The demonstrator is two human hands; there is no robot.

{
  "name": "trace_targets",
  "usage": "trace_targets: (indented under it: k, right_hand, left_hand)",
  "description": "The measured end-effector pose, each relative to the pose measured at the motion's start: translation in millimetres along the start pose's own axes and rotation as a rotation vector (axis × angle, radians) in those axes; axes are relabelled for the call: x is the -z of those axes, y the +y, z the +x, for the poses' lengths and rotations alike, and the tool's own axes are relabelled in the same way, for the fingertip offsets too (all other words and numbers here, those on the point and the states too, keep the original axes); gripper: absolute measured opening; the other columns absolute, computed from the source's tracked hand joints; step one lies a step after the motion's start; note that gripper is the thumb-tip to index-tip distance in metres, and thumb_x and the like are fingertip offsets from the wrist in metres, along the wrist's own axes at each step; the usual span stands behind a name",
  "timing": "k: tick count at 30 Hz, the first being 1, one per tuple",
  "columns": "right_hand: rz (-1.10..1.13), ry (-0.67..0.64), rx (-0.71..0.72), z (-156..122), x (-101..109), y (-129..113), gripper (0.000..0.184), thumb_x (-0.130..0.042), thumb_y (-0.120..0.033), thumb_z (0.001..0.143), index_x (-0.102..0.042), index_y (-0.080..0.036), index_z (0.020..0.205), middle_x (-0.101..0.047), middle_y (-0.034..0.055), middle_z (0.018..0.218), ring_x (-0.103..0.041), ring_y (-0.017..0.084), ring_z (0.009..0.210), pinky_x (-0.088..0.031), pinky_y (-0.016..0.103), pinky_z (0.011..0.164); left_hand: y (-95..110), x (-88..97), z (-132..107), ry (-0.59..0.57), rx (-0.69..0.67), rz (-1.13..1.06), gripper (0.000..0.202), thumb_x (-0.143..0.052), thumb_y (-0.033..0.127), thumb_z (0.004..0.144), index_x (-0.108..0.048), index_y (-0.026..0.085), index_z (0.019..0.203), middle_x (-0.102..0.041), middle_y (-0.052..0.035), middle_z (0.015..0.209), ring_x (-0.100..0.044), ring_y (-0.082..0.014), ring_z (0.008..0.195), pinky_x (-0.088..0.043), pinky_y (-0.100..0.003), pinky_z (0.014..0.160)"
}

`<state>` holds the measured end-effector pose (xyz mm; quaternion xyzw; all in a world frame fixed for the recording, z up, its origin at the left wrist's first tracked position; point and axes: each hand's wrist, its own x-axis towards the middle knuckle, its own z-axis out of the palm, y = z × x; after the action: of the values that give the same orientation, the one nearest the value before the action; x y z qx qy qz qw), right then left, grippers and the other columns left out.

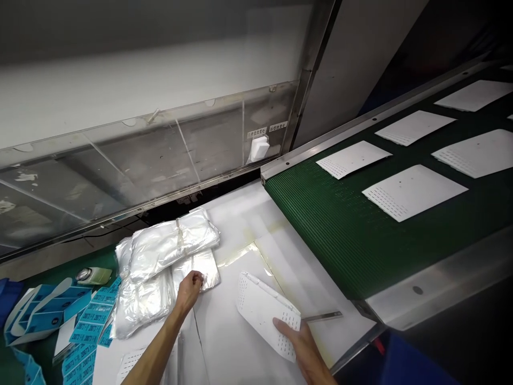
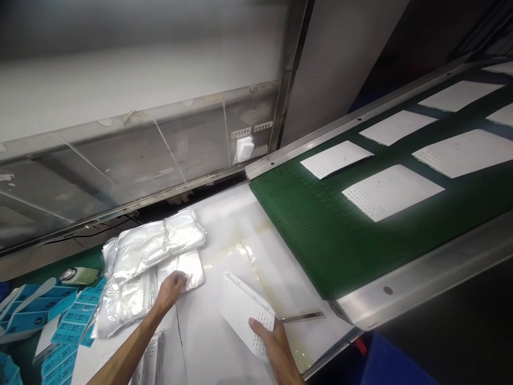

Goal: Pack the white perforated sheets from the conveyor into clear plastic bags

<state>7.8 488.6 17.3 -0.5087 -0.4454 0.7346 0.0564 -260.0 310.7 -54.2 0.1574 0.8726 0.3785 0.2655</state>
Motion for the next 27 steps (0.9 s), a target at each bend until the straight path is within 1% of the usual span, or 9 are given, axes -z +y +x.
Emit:
trace_targets:
  k: [3, 6, 10, 16, 19, 21, 23, 25, 27]
  right_hand:
    - [-0.223, 0.026, 0.105, -2.0, 0.3, -16.9, 0.069, -0.065, -0.042, 0.068, -0.045, -0.014, 0.127, -0.061, 0.0123, 0.118, -0.058, 0.029, 0.106, -0.048, 0.039, 0.088]
    - [-0.416, 0.095, 0.245, -8.6, -0.7, -34.5, 0.084, -0.061, -0.039, 0.073, -0.014, -0.027, 0.142, -0.042, 0.0076, 0.138, -0.045, 0.027, 0.122, -0.041, 0.042, 0.097]
    - [-0.615, 0.194, 0.394, -16.0, -2.0, -43.5, 0.085, -0.053, -0.040, 0.080, 0.003, -0.026, 0.143, -0.027, 0.0106, 0.146, -0.035, 0.028, 0.129, -0.041, 0.044, 0.097]
    - [-0.921, 0.197, 0.647, -11.9, -1.4, -34.6, 0.069, -0.041, -0.037, 0.088, -0.001, -0.025, 0.143, -0.044, 0.0125, 0.136, -0.056, 0.027, 0.111, -0.053, 0.041, 0.083]
    - [-0.983, 0.184, 0.794, -13.7, 0.1, -38.6, 0.063, -0.038, -0.033, 0.090, -0.004, -0.027, 0.143, -0.039, 0.0105, 0.140, -0.047, 0.026, 0.121, -0.050, 0.040, 0.088]
    - [-1.012, 0.151, 0.849, -18.4, -0.9, -45.6, 0.053, -0.036, -0.029, 0.092, -0.016, -0.030, 0.141, -0.035, 0.0085, 0.142, -0.043, 0.025, 0.124, -0.048, 0.040, 0.092]
    - [-1.020, 0.070, 0.833, -25.0, -7.0, -54.1, 0.039, -0.033, -0.027, 0.093, -0.038, -0.031, 0.131, -0.040, 0.0080, 0.137, -0.053, 0.024, 0.113, -0.051, 0.036, 0.086]
    - [-0.977, -0.030, 0.786, -32.9, -20.5, -62.5, 0.031, -0.031, -0.026, 0.093, -0.056, -0.028, 0.111, -0.053, 0.0079, 0.121, -0.063, 0.020, 0.090, -0.053, 0.032, 0.074]
    - [-0.889, -0.114, 0.755, -41.8, -40.4, -69.4, 0.023, -0.037, -0.029, 0.092, -0.060, -0.026, 0.097, -0.059, 0.0056, 0.103, -0.063, 0.017, 0.078, -0.052, 0.028, 0.069]
  left_hand:
    - [-1.1, 2.9, 1.2, 0.031, 0.049, -0.072, 0.015, -0.057, 0.027, 0.080, -0.058, 0.014, 0.086, -0.062, -0.0012, 0.079, -0.058, -0.0152, 0.072, -0.045, -0.033, 0.072]
    - [-1.8, 6.8, -1.7, 0.018, 0.106, -0.183, 0.025, -0.056, 0.034, 0.078, -0.061, 0.013, 0.090, -0.066, -0.0041, 0.078, -0.061, -0.0181, 0.074, -0.046, -0.033, 0.070]
    - [0.4, 12.9, -10.7, 0.000, 0.157, -0.346, 0.041, -0.053, 0.045, 0.077, -0.063, 0.011, 0.098, -0.069, -0.0117, 0.092, -0.064, -0.0237, 0.087, -0.048, -0.033, 0.068]
    - [19.5, 27.7, -13.7, 0.000, 0.146, -0.513, 0.041, -0.061, 0.043, 0.073, -0.063, 0.011, 0.099, -0.070, -0.0133, 0.095, -0.065, -0.0240, 0.090, -0.049, -0.031, 0.071]
    - [34.7, 44.2, -14.5, 0.063, 0.127, -0.551, 0.036, -0.064, 0.041, 0.073, -0.064, 0.012, 0.093, -0.071, -0.0109, 0.090, -0.065, -0.0222, 0.086, -0.048, -0.028, 0.068]
    - [46.0, 55.1, -21.5, 0.081, 0.117, -0.569, 0.032, -0.065, 0.040, 0.072, -0.064, 0.013, 0.088, -0.070, -0.0086, 0.083, -0.065, -0.0208, 0.081, -0.047, -0.026, 0.065]
    - [59.7, 61.0, -36.1, 0.067, 0.113, -0.588, 0.028, -0.066, 0.039, 0.072, -0.064, 0.013, 0.083, -0.070, -0.0070, 0.078, -0.064, -0.0197, 0.077, -0.046, -0.026, 0.064]
    - [77.2, 59.7, -58.3, 0.030, 0.111, -0.604, 0.025, -0.066, 0.038, 0.072, -0.063, 0.014, 0.078, -0.069, -0.0057, 0.073, -0.063, -0.0183, 0.071, -0.046, -0.026, 0.063]
    - [97.9, 52.3, -85.2, -0.038, 0.093, -0.624, 0.023, -0.065, 0.037, 0.073, -0.063, 0.014, 0.075, -0.067, -0.0043, 0.068, -0.060, -0.0164, 0.065, -0.046, -0.026, 0.064]
